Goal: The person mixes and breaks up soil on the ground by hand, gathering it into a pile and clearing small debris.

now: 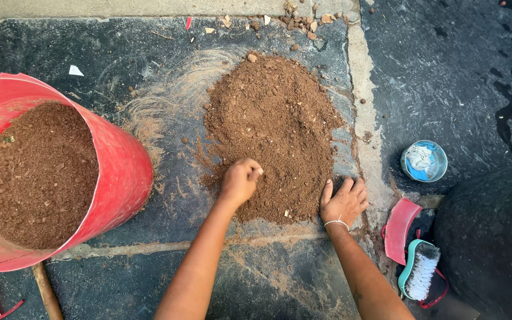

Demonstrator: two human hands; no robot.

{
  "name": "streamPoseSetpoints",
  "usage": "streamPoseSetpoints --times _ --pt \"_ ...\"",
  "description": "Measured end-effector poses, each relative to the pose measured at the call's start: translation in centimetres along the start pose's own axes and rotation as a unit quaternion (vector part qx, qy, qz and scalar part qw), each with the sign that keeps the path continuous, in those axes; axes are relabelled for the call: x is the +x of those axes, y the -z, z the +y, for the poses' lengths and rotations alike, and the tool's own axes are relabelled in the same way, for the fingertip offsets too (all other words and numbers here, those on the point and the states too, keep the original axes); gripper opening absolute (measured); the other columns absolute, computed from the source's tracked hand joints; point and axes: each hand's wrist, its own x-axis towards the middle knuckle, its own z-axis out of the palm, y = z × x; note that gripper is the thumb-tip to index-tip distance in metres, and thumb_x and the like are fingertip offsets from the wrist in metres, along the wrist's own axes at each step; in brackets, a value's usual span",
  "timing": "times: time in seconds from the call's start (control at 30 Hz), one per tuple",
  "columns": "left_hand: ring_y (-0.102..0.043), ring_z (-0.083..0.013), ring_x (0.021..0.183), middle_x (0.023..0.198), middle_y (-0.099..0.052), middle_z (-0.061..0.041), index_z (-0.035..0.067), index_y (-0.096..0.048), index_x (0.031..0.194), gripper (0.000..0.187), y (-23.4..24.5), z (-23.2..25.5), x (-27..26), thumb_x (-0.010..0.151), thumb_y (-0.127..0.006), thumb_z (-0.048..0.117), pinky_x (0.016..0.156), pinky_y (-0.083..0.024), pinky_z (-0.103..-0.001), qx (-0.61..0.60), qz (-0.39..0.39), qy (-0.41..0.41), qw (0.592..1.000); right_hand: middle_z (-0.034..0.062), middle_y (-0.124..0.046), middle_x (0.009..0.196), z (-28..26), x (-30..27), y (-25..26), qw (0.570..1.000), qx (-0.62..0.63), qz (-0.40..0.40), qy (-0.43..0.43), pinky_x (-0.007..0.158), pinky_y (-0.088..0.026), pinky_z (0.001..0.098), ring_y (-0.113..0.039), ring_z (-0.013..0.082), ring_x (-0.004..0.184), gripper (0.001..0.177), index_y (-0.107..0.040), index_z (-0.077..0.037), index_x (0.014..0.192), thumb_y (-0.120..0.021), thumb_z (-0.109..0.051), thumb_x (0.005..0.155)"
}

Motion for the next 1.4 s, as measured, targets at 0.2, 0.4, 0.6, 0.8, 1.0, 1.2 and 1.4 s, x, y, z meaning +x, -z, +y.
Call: streamPoseSetpoints --times 0.2,0.4,0.6,0.8,1.0,1.2,1.4 --pt "-0.068 -0.0207 0.088 0.100 -0.073 -0.008 0.014 -0.066 0.110 0.019 0.4 -2.5 1.5 0.103 -0.058 0.030 0.081 -0.054 -0.037 -0.066 0.067 0.005 0.996 0.0211 -0.048 0.141 0.1 -0.1 -0.1 1.000 0.001 0.007 0.003 0.105 -0.030 0.0536 -0.041 0.0389 0.132 0.049 -0.059 -0.004 0.127 -0.062 -0.042 0.097" --pt "-0.058 -0.0241 0.080 0.091 -0.065 -0.012 0.006 -0.064 0.108 0.030 0.2 -5.7 2.4 0.114 -0.049 0.031 0.067 -0.044 -0.037 -0.236 0.128 0.059 0.962 0.0217 -0.048 0.142 0.1 -0.1 -0.2 1.000 -0.017 0.007 0.001 0.104 -0.031 0.0533 -0.042 0.0392 0.131 0.049 -0.060 -0.003 0.126 -0.062 -0.043 0.098" --pt "-0.062 -0.0121 0.069 0.084 -0.068 -0.003 0.006 -0.062 0.105 0.023 6.8 -6.9 0.3 0.105 -0.044 0.020 0.058 -0.053 -0.025 -0.581 0.140 0.105 0.795 0.0202 -0.049 0.138 0.0 -0.1 0.1 1.000 -0.001 0.010 0.010 0.104 -0.031 0.0528 -0.043 0.0387 0.129 0.051 -0.060 -0.002 0.128 -0.062 -0.043 0.098" --pt "-0.065 -0.0170 0.078 0.094 -0.070 -0.008 0.015 -0.069 0.117 0.022 5.9 -5.6 -0.5 0.095 -0.065 0.015 0.068 -0.057 -0.033 -0.281 0.143 0.110 0.943 0.0188 -0.050 0.137 -0.1 -0.1 0.2 1.000 0.001 0.005 0.006 0.105 -0.032 0.0511 -0.044 0.0376 0.128 0.048 -0.061 -0.002 0.125 -0.062 -0.042 0.098" --pt "-0.068 -0.0245 0.094 0.108 -0.070 -0.004 0.018 -0.073 0.106 0.023 4.3 -3.9 -0.4 0.084 -0.080 0.023 0.082 -0.054 -0.042 0.065 0.159 0.079 0.982 0.0186 -0.050 0.137 -0.1 -0.1 0.2 1.000 -0.002 0.009 0.007 0.104 -0.032 0.0515 -0.044 0.0377 0.128 0.049 -0.061 -0.002 0.124 -0.062 -0.042 0.098" --pt "-0.068 -0.0225 0.087 0.100 -0.070 -0.003 0.017 -0.073 0.105 0.011 3.7 -5.6 0.5 0.095 -0.071 0.021 0.080 -0.056 -0.041 0.010 0.150 0.093 0.984 0.0197 -0.050 0.139 0.0 0.0 0.0 1.000 -0.012 0.014 0.011 0.104 -0.032 0.0516 -0.044 0.0383 0.128 0.050 -0.060 -0.001 0.125 -0.062 -0.043 0.098" --pt "-0.063 -0.0207 0.087 0.099 -0.066 -0.011 0.004 -0.062 0.114 0.019 4.3 -8.6 1.0 0.102 -0.063 0.019 0.081 -0.057 -0.040 -0.602 0.060 0.060 0.794 0.0193 -0.050 0.138 0.0 -0.1 0.0 1.000 -0.014 0.011 0.007 0.104 -0.032 0.0517 -0.045 0.0381 0.128 0.050 -0.060 -0.002 0.124 -0.062 -0.044 0.098"
